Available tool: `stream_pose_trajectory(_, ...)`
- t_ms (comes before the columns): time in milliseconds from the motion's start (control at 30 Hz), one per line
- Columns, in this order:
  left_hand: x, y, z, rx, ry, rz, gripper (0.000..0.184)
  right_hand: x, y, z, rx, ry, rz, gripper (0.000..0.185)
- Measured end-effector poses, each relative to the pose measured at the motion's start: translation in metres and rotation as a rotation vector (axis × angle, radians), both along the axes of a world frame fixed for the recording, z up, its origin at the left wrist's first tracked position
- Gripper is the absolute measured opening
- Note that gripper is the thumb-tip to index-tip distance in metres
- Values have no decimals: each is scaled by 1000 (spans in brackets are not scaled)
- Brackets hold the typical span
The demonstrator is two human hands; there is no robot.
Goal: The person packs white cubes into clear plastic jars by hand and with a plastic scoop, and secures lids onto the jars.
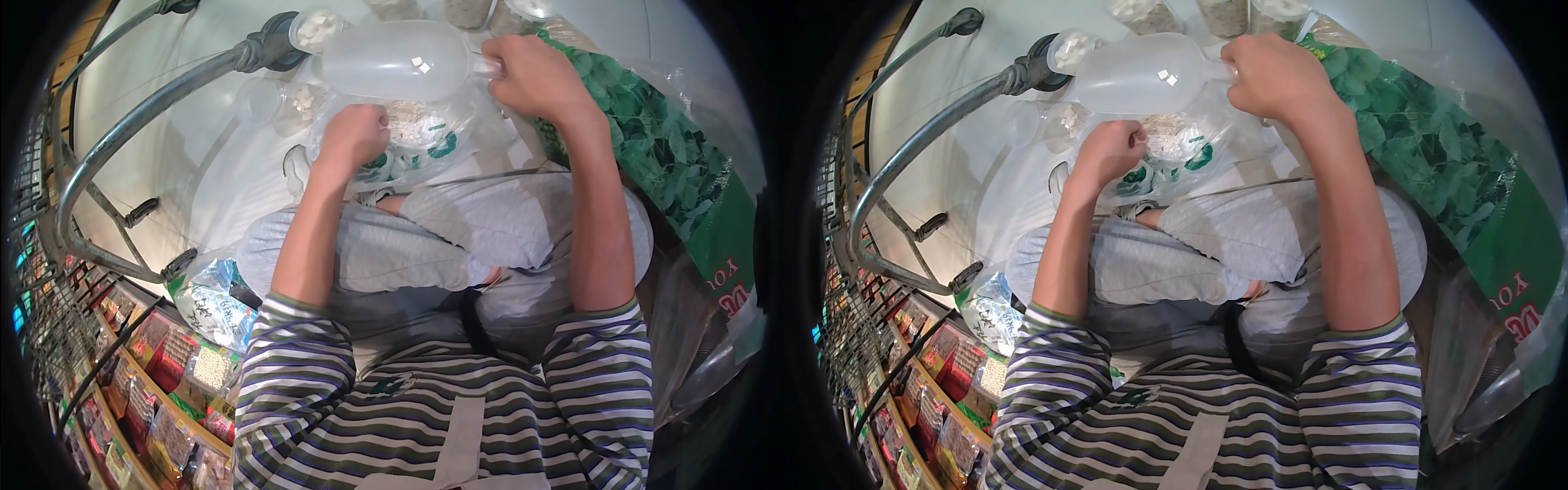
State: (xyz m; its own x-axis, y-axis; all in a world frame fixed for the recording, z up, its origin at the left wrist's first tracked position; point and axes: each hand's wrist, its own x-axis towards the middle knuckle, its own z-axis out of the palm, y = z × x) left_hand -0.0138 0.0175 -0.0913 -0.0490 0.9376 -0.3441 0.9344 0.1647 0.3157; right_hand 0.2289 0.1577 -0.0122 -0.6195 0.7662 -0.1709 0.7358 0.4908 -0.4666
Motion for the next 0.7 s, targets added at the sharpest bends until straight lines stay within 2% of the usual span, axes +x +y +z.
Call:
stream_pose_trajectory(67,-1,7,-15,-100,-91,62,23,-3,0,7,-27,-60,24,24)
stream_pose_trajectory(100,0,5,-19,-100,-89,61,23,-4,0,10,-53,-122,45,30)
stream_pose_trajectory(167,2,4,-27,105,-54,134,29,-5,0,12,-58,-121,37,30)
stream_pose_trajectory(200,5,7,-23,103,-53,125,29,-4,0,12,-65,-122,29,30)
stream_pose_trajectory(267,10,10,-14,-17,108,191,32,-4,0,11,-42,-105,13,30)
stream_pose_trajectory(400,9,10,-22,19,142,193,28,-3,-1,4,15,-75,2,33)
stream_pose_trajectory(467,5,8,-34,232,108,59,24,-3,-1,6,7,-94,2,33)
stream_pose_trajectory(700,8,8,-52,350,124,72,21,-4,-3,13,-24,-146,7,34)
